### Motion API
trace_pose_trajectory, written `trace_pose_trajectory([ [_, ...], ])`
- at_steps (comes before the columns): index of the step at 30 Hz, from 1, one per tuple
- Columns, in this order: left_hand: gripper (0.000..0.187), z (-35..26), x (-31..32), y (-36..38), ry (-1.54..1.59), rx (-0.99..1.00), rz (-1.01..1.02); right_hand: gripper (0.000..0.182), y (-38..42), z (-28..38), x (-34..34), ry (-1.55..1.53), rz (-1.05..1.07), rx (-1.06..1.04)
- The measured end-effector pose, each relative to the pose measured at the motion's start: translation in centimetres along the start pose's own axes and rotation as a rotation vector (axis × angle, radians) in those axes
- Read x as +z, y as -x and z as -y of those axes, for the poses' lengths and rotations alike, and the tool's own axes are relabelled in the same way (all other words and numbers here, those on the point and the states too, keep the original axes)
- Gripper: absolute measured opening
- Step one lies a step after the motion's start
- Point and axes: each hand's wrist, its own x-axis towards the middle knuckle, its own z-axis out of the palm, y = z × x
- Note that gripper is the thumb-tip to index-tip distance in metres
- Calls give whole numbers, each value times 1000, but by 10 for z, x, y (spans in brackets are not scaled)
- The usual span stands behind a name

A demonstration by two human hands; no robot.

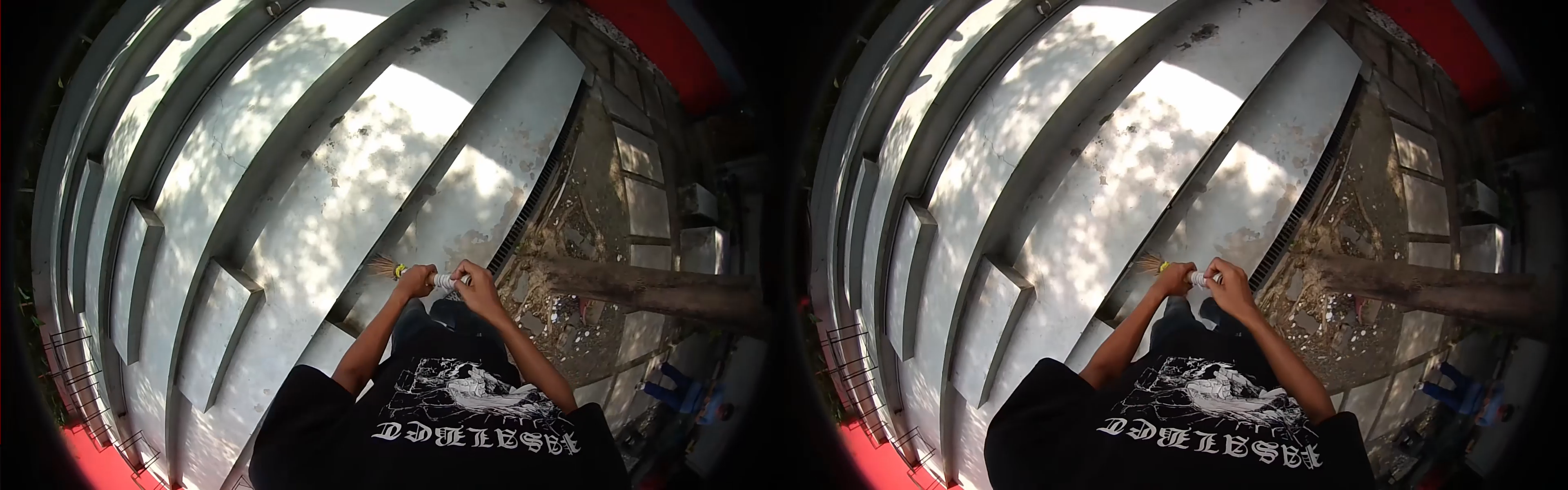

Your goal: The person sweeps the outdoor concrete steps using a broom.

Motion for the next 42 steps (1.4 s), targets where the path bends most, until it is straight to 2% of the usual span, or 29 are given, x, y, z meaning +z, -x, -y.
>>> trace_pose_trajectory([
  [2,33,-31,-22,-43,75,174,-60,11,-9,15,-33,75,-79,-50],
  [4,33,-78,-40,-81,242,240,-101,12,-13,23,-64,127,-161,-121],
  [7,35,-108,-31,-155,179,320,-192,15,-33,10,-98,141,-165,-144],
  [11,40,-99,-5,-258,158,155,-176,20,-95,-48,-125,225,-135,-242],
  [14,39,-71,17,-318,104,-35,-251,22,-168,-117,-143,151,49,-191],
  [15,37,-63,26,-327,47,-161,-299,24,-193,-141,-149,123,88,-259],
  [17,39,-38,60,-326,121,-298,-353,23,-220,-157,-175,20,278,-233],
  [19,43,-53,68,-305,-55,-461,-175,21,-228,-157,-203,-26,429,-192],
  [21,51,-110,50,-296,-188,-643,75,19,-235,-171,-228,-114,482,-196],
  [24,48,-143,49,-322,-190,-733,64,18,-304,-198,-266,-242,494,-152],
  [27,43,-181,10,-402,-146,-732,-45,17,-384,-196,-323,-220,475,-102],
  [28,36,-182,3,-428,-68,-664,-144,17,-406,-179,-352,-151,478,-113],
  [31,39,-195,-30,-507,-59,-387,-217,16,-440,-128,-430,-100,466,-138],
  [36,38,-250,-88,-657,-5,-25,-274,22,-485,-104,-539,-16,288,-308],
  [38,36,-291,-113,-722,55,100,-266,21,-505,-99,-593,17,215,-225],
  [40,36,-316,-110,-793,158,208,-299,21,-532,-105,-646,57,118,-146],
  [42,33,-341,-107,-861,138,195,-210,23,-556,-127,-691,50,61,-58],
])
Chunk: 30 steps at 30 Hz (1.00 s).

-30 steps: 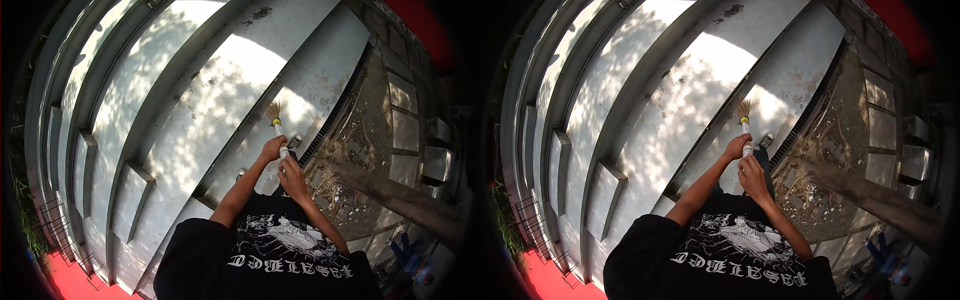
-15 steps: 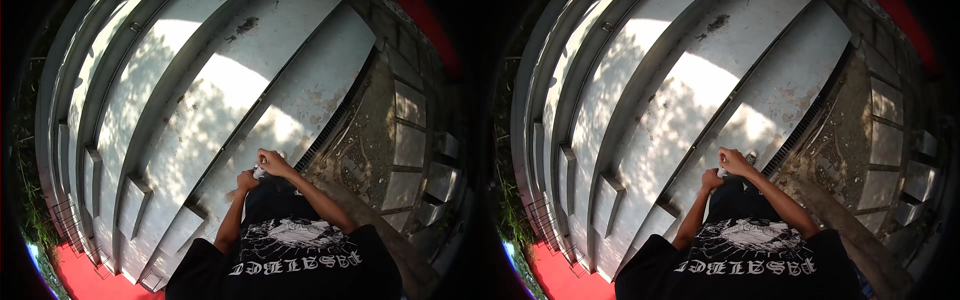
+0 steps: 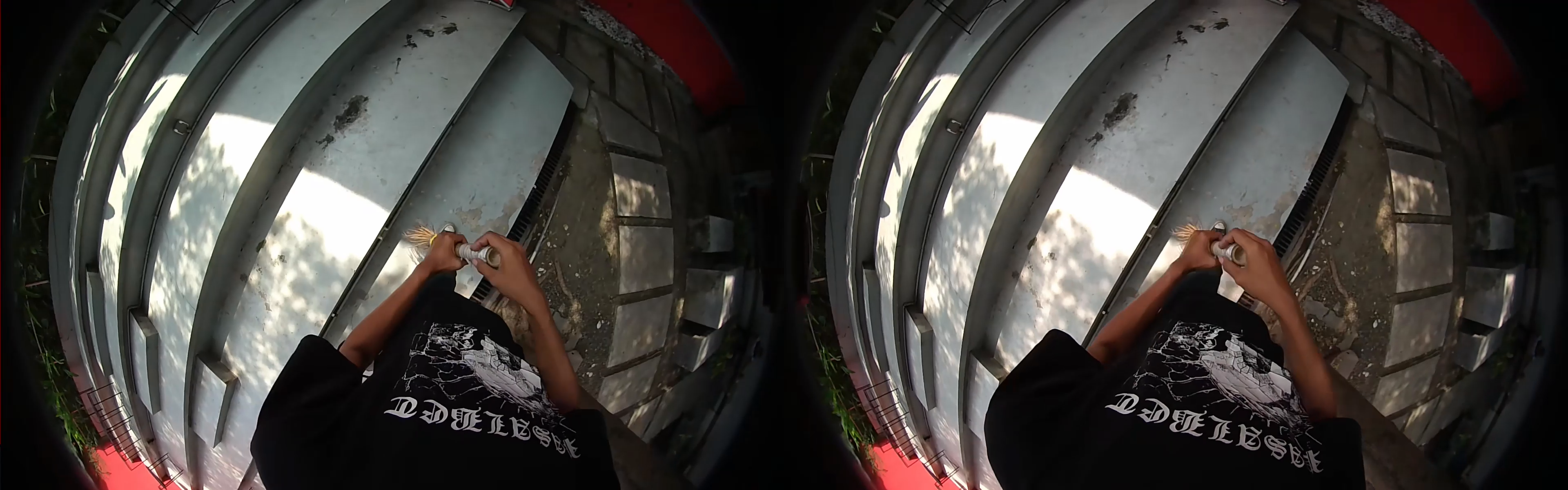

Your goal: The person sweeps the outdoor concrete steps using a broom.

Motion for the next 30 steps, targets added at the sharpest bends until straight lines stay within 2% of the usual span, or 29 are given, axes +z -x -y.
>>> trace_pose_trajectory([
  [1,33,5,11,-36,-60,13,112,25,-12,-9,-20,2,-26,43],
  [4,33,0,36,-121,28,231,99,27,-39,-27,-59,66,-177,-12],
  [5,31,-3,41,-140,57,208,121,31,-46,-31,-72,66,-137,51],
  [8,28,-23,32,-197,87,260,148,31,-69,-37,-102,60,-185,48],
  [9,40,-14,39,-217,69,344,137,31,-78,-43,-113,56,-216,-4],
  [12,37,-38,27,-272,94,283,216,29,-108,-53,-157,29,-275,-3],
  [13,32,-46,27,-290,79,276,189,23,-119,-57,-176,75,-318,14],
  [16,28,-65,30,-350,92,358,121,17,-147,-66,-250,36,-403,-123],
  [20,27,-75,39,-435,-10,336,158,17,-184,-80,-347,-204,-482,-167],
  [24,24,-84,29,-523,-51,219,108,17,-261,-103,-432,-171,-367,-270],
  [25,21,-88,23,-544,-98,221,77,19,-283,-105,-449,-149,-328,-351],
  [28,18,-96,9,-587,-80,94,-120,21,-337,-96,-497,-52,-156,-420],
  [30,16,-105,-4,-625,-67,104,-200,22,-373,-100,-526,35,-95,-572],
])
